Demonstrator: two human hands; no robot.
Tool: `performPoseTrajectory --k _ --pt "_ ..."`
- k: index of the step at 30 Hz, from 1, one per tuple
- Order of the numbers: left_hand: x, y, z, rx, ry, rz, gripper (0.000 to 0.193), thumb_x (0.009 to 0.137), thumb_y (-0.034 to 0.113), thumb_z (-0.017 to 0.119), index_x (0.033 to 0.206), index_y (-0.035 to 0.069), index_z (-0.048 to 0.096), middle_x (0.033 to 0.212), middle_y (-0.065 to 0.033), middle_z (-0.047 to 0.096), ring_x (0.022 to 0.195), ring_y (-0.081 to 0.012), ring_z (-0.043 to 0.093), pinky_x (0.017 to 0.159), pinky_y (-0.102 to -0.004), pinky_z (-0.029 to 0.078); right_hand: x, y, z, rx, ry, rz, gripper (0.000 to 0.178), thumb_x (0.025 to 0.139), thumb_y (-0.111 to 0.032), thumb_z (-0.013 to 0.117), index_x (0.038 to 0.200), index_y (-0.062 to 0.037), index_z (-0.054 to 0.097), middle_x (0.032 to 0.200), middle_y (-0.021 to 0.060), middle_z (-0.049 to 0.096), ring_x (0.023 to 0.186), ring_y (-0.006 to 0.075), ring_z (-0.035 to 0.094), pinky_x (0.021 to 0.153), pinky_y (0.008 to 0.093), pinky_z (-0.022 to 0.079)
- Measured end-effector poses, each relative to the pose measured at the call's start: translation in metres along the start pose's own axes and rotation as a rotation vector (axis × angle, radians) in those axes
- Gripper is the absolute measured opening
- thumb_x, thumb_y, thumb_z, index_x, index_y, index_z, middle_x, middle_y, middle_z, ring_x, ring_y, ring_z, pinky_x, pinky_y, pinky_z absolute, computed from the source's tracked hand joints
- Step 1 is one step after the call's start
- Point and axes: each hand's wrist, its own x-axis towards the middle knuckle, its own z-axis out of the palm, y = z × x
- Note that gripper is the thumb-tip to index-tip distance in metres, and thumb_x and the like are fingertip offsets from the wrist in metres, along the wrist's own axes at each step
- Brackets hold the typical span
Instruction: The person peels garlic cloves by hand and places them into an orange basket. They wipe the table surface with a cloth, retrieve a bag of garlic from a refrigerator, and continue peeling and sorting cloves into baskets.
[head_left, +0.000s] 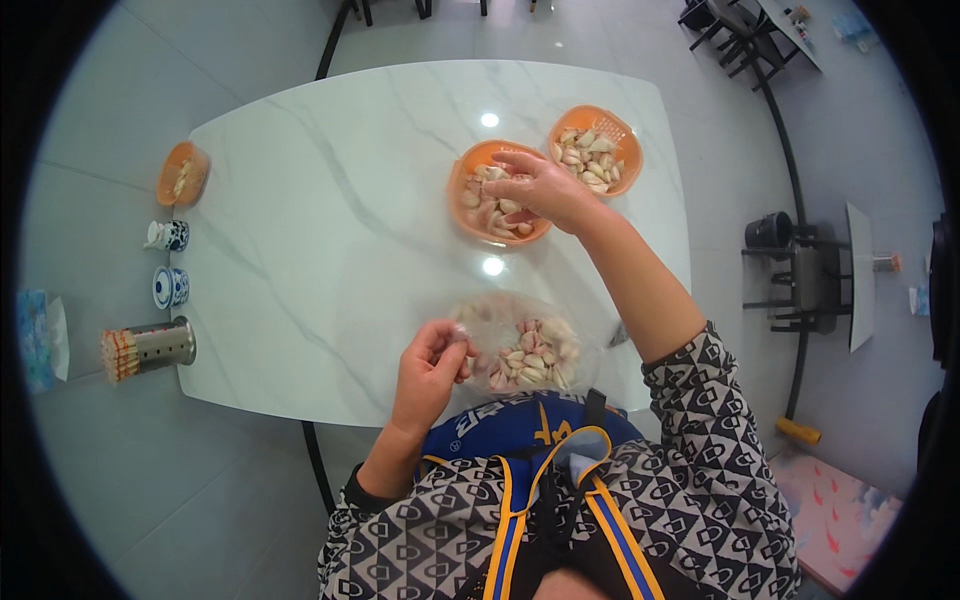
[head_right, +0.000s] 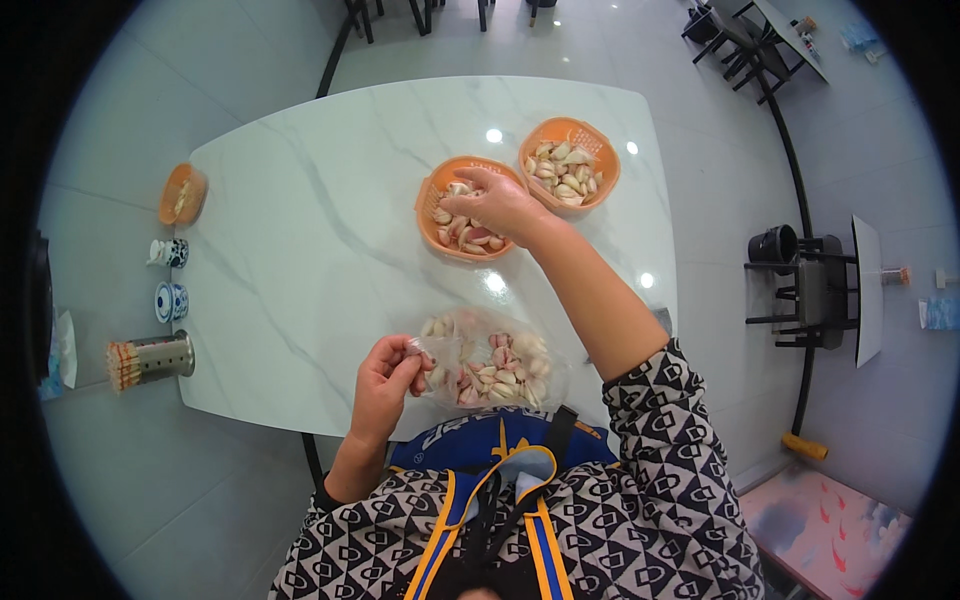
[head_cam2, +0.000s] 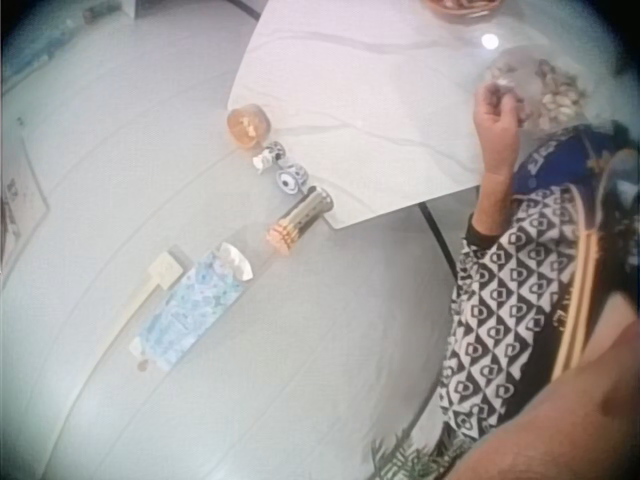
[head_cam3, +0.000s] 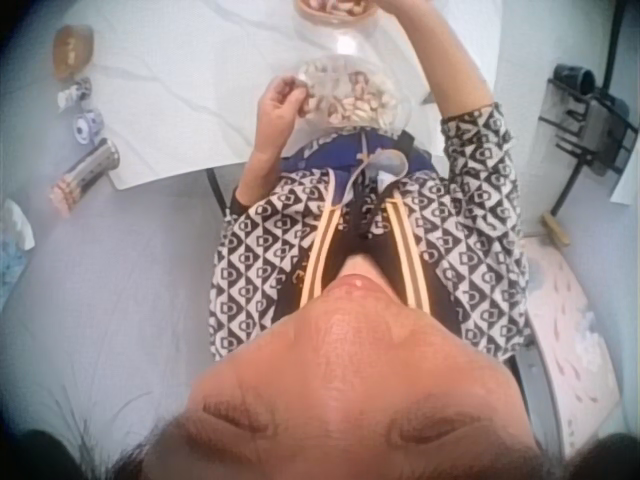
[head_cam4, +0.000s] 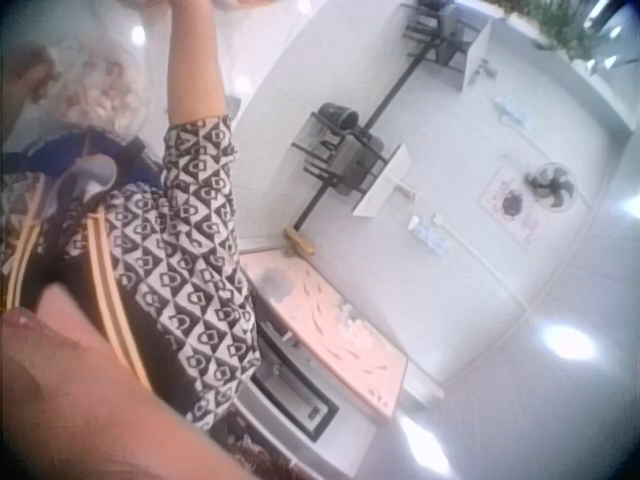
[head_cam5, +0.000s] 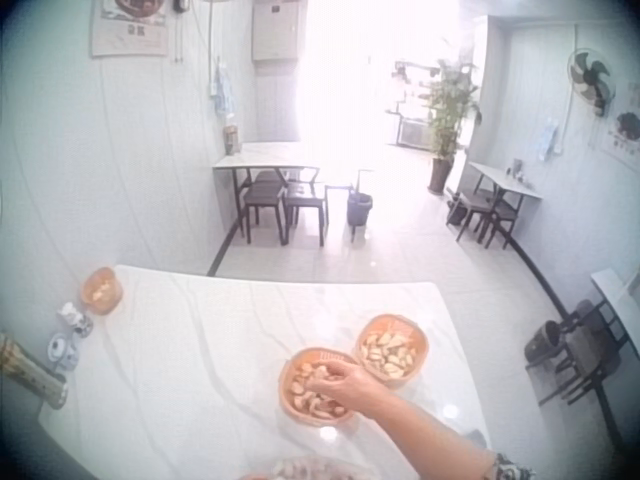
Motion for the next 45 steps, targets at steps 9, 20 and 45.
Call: performPoseTrajectory --k 9,20,45 --pt "0.001 -0.006 -0.015 -0.016 0.053 -0.001 0.010 0.090 0.003 0.051 0.099 0.002 0.054 0.081 -0.0045 0.062 0.061 -0.0062 0.051 0.054 -0.0202 0.042 0.025 0.056 -0.012 -0.843 0.436 -0.458 0.014 0.079 -0.017 0.063 0.088 -0.0079 0.069 0.087 0.0045 0.063 0.086 0.0216 0.060 0.070 0.0360 0.050" --pt "0.003 -0.002 -0.023 -0.022 0.025 -0.021 0.011 0.090 0.005 0.052 0.100 0.002 0.054 0.082 -0.0036 0.061 0.062 -0.0049 0.051 0.056 -0.0191 0.043 0.036 0.074 0.019 -1.235 0.598 -0.576 0.008 0.070 -0.020 0.062 0.068 -0.0142 0.066 0.081 0.0010 0.059 0.088 0.0199 0.056 0.081 0.0385 0.034" --pt "-0.007 0.000 -0.040 0.004 0.045 -0.020 0.012 0.090 0.004 0.050 0.101 0.002 0.054 0.081 -0.0042 0.062 0.061 -0.0063 0.051 0.055 -0.0205 0.042 -0.006 0.057 0.000 0.092 0.365 -0.281 0.015 0.081 -0.016 0.063 0.081 -0.0012 0.064 0.075 0.0009 0.060 0.065 0.0099 0.053 0.062 0.0262 0.045"
